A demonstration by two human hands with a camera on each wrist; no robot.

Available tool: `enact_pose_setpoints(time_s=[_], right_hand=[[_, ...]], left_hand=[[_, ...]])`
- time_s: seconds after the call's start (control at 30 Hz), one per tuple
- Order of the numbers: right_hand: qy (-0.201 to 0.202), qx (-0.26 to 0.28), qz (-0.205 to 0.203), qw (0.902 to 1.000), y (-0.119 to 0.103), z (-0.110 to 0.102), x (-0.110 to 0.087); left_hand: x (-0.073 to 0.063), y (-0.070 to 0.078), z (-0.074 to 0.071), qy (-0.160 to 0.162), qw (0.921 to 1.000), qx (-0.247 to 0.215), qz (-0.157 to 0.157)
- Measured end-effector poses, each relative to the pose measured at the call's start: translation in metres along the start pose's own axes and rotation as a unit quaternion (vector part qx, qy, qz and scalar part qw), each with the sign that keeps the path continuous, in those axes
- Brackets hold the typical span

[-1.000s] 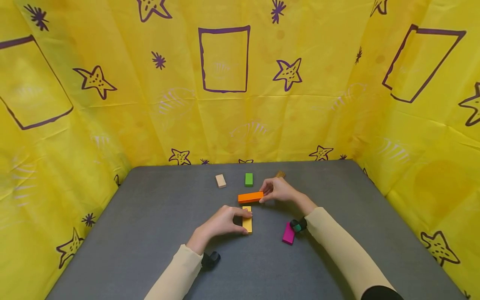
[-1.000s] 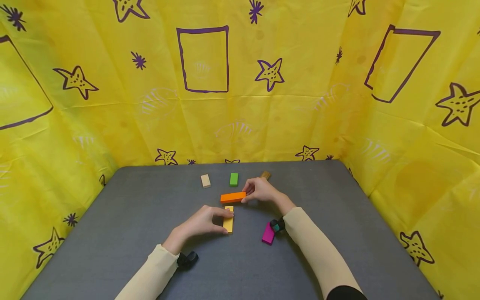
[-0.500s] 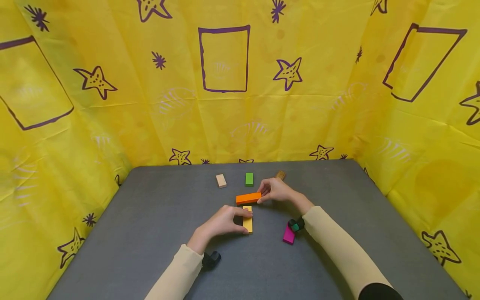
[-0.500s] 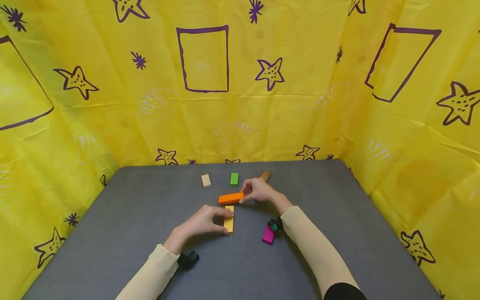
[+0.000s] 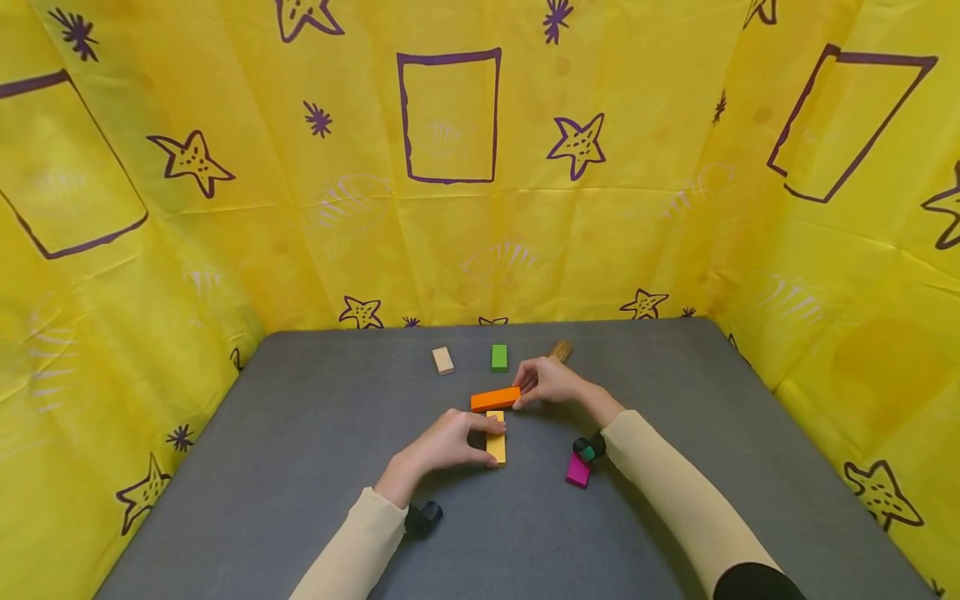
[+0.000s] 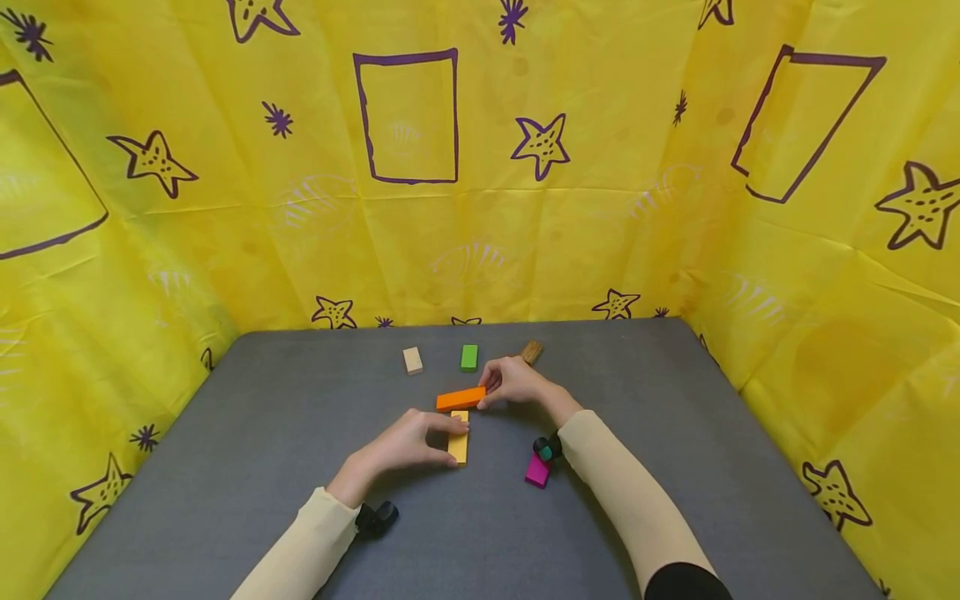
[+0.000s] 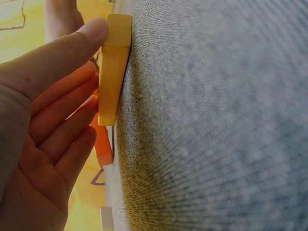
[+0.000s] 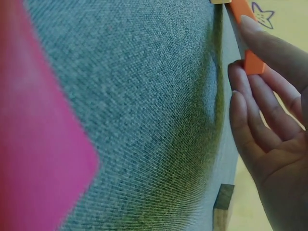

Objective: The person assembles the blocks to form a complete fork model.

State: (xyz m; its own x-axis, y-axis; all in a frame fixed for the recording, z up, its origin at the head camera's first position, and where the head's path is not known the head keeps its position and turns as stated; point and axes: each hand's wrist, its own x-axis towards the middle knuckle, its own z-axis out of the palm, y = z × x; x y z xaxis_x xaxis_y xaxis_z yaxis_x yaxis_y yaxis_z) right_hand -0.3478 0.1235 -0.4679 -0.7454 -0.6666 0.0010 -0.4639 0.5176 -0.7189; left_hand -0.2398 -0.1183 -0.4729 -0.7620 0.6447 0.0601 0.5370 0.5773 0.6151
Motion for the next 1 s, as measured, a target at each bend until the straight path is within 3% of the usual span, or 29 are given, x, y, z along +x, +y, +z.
enact_pose_setpoints(time_s=[0.27,1.0], right_hand=[[-0.025,-0.001,0.017,0.9995,-0.0032,0.0002,0.0004],[-0.037,-0.004,0.013,0.9992,-0.0024,0.0005,-0.0015]], left_hand=[[-0.0004,0.0005,-0.0007,0.001,1.0000,-0.005,-0.005],[-0.0004,0.0000,-0.0001,0.001,1.0000,-0.003,-0.003]])
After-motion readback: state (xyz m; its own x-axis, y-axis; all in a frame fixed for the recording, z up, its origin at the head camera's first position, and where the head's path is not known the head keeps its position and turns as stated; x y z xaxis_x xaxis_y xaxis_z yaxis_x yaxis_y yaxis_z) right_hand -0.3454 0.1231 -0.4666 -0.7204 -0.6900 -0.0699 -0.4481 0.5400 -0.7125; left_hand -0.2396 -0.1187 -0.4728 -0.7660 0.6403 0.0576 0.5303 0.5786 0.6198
